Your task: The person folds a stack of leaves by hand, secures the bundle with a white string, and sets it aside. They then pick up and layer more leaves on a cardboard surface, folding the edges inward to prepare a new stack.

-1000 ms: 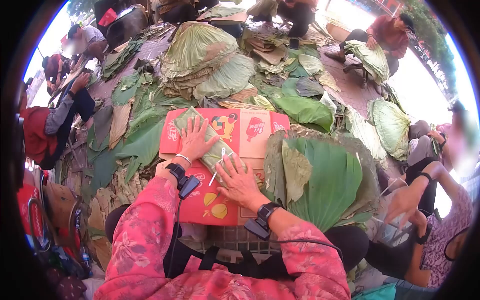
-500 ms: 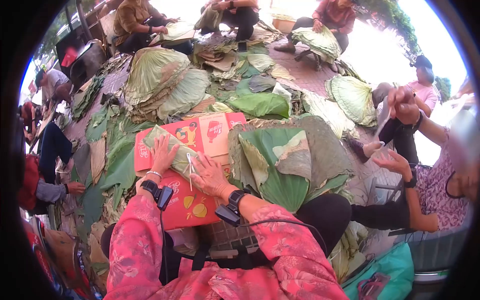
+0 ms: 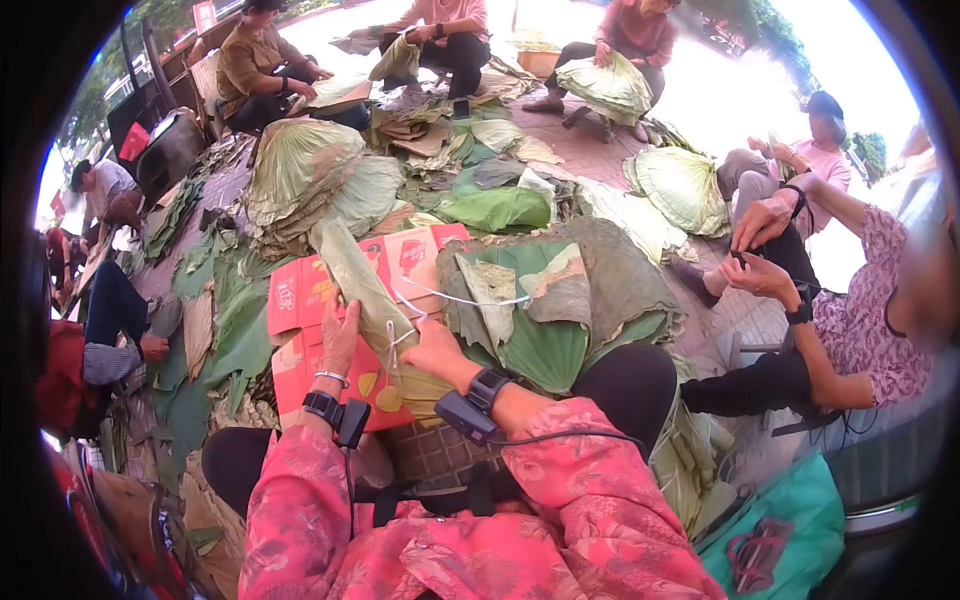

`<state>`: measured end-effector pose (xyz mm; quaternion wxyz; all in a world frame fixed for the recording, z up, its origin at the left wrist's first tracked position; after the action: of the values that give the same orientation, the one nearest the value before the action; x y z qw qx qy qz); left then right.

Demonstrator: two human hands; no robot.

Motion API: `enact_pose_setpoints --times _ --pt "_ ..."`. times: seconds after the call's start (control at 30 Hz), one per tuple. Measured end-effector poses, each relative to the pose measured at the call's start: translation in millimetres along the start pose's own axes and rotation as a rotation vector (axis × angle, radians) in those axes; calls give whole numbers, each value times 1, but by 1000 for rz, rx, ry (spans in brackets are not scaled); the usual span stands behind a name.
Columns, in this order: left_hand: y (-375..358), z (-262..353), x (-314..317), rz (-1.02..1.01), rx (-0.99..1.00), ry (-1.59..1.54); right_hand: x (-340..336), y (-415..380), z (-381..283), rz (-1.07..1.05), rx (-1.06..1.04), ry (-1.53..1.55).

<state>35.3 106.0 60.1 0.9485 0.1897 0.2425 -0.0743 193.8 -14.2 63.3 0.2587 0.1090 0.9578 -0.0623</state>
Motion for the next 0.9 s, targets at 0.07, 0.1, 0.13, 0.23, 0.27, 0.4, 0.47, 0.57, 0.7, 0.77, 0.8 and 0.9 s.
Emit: enact_pose_setpoints --times 0.07,0.1,0.13,0.23,0.27,0.4,0.47,0.57,0.7,0.77,0.8,0.9 --pt "-4 1 -2 -18 -48 -3 -19 -22 -14 -122 -29 35" --pt "-3 -8 -2 -11 -87 -64 -28 -37 -21 -222 30 62" --pt "-2 -20 3 -6 -124 -127 -32 -52 -21 -340 108 130" --pt "-5 -27 9 -3 -156 -252 -58 -99 -47 -491 149 204" --pt "-3 -46 21 55 -87 -348 -71 -110 -50 -475 127 195" --pt "-13 3 13 -6 34 -47 -153 -156 -57 -101 126 569" --pt "-19 20 29 -149 64 -26 -212 -181 -54 190 31 671" --pt "-43 66 55 -220 425 255 -297 -239 -27 534 -41 778" --pt "-70 83 78 -450 416 337 -350 -324 58 752 81 600" --pt "-71 67 87 -472 305 344 -344 -372 142 866 230 607" --pt "-73 66 92 -498 297 292 -330 -394 177 917 340 607" --pt "-85 68 100 -612 314 210 -304 -485 314 948 838 -131"
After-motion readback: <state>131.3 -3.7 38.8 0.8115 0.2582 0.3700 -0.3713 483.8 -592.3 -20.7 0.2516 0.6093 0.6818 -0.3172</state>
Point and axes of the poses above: each hand's wrist, its own y-axis towards the middle knuckle, its own x-axis out of the palm, z = x × y, the point moved 9 cm from there along y, towards the middle knuckle, and after that the axes turned 5 degrees about y, right-handed, at the moved point
